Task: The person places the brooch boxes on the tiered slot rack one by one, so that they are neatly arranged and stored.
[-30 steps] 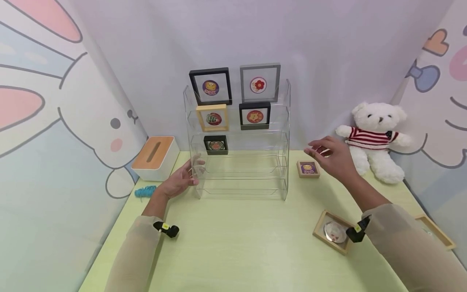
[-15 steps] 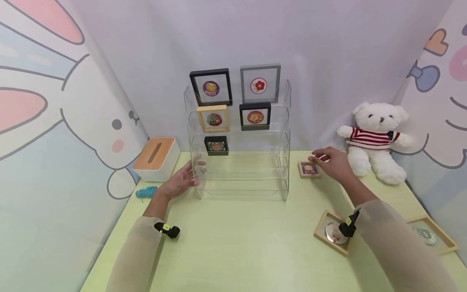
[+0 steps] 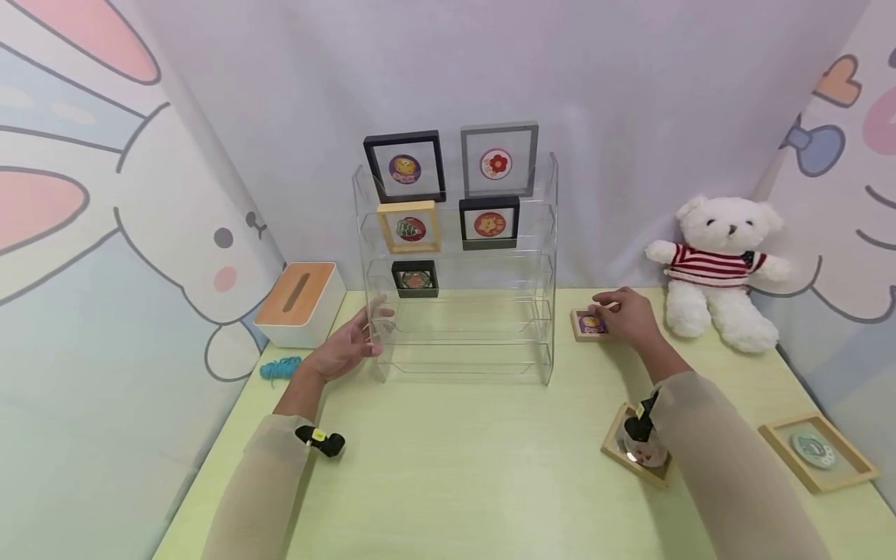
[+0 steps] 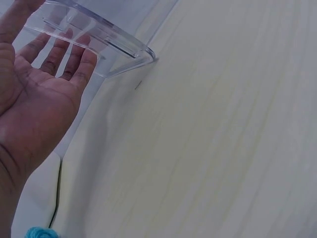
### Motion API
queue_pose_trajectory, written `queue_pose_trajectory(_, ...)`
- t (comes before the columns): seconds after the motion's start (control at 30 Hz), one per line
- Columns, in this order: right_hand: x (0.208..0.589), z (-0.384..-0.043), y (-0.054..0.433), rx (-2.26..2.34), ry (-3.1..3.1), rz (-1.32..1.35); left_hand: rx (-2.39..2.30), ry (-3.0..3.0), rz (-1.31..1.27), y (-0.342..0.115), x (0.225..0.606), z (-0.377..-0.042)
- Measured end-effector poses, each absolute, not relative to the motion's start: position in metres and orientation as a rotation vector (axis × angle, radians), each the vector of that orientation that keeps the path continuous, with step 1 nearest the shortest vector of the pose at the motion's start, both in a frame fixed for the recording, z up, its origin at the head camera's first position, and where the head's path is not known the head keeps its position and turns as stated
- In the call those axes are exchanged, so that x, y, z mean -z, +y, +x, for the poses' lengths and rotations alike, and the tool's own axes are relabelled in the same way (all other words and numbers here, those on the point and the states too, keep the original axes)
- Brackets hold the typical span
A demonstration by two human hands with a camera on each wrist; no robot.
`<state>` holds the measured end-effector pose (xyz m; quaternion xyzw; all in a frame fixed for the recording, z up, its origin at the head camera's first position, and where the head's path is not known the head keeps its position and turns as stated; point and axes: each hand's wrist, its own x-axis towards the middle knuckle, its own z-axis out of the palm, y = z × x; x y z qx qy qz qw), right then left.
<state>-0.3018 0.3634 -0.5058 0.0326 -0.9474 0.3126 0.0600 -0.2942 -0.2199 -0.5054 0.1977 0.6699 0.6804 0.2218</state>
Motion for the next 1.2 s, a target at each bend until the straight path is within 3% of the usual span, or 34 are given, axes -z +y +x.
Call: queue_pose_trajectory(1.2,0.510,-0.300,0.372,-0.996,-2.929,0.108,-1.866,1.849,0.558,-0.222,0.506,-0.295)
